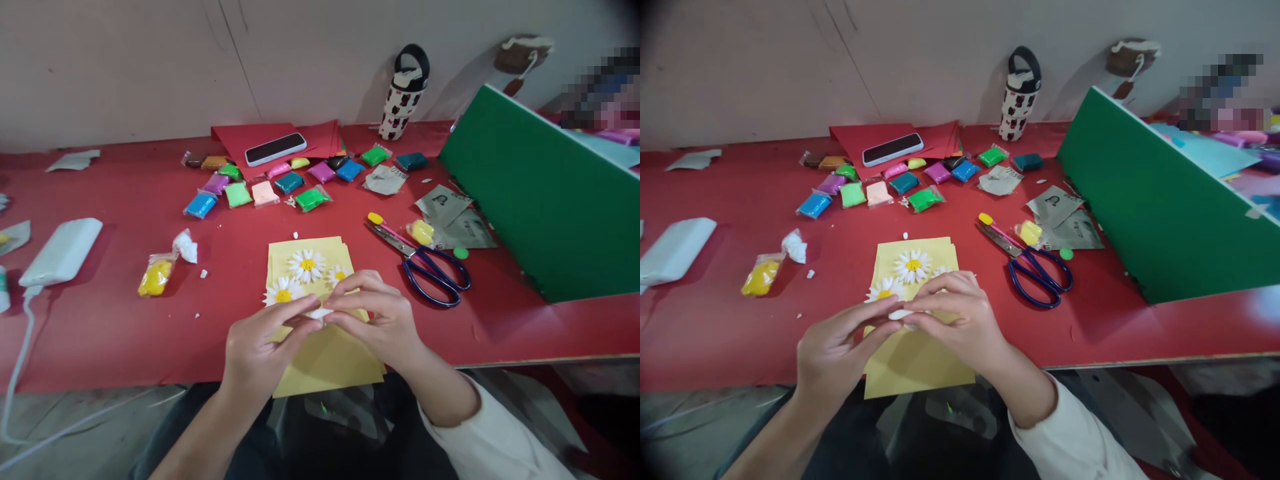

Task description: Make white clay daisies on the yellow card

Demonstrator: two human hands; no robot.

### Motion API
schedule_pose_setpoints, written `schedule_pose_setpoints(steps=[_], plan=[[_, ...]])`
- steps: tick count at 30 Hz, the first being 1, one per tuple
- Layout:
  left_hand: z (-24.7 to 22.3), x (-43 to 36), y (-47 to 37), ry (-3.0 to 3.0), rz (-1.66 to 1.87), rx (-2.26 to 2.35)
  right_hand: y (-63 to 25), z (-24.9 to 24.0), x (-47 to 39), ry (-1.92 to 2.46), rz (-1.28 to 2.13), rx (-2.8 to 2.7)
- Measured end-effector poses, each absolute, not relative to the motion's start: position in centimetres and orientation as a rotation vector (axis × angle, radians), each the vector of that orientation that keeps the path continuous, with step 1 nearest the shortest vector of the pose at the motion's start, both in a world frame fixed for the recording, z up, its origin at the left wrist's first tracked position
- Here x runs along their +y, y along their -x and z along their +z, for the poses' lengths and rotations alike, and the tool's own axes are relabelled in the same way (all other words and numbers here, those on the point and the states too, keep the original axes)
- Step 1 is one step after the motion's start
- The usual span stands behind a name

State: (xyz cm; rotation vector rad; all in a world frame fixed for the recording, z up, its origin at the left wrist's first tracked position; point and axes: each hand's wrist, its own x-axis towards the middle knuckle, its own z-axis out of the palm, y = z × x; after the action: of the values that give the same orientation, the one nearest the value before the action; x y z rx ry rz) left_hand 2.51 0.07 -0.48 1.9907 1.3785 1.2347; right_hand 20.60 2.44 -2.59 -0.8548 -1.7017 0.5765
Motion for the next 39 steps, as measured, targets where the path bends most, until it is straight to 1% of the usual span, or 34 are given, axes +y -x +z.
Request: schedule_pose_setpoints(steps=[5,11,17,23,26,30,33,39], plan=[[-0.44,0.07,-2.41,-2.048,1.222,1.394,-20.74,-2.55,2.54,0.833,0.541,-1.72],[-0.87,0.2,-2.38,-1.956,1.187,1.341,-20.92,-2.66,2.55,0.802,0.538,-1.738],[-0.51,0.3,-2.49,-2.073,1.225,1.341,-20.71,-2.7,2.41,0.822,0.541,-1.736],[-0.73,0.1,-2.54,-1.965,1.192,1.338,-20.9,-2.82,2.5,0.808,0.53,-1.747],[-0.87,0.11,-2.35,-2.032,1.184,1.318,-20.89,-2.75,2.56,0.805,0.527,-1.74],[-0.91,0.27,-1.9,-2.008,1.176,1.392,-21.0,-2.57,2.75,0.818,0.523,-1.728],[-0.79,0.58,-1.7,-2.101,1.184,1.42,-21.25,-2.6,2.91,0.827,0.516,-1.706],[-0.5,0.97,-1.99,-2.256,1.268,1.297,-21.46,-2.71,2.85,0.813,0.516,-1.701]])
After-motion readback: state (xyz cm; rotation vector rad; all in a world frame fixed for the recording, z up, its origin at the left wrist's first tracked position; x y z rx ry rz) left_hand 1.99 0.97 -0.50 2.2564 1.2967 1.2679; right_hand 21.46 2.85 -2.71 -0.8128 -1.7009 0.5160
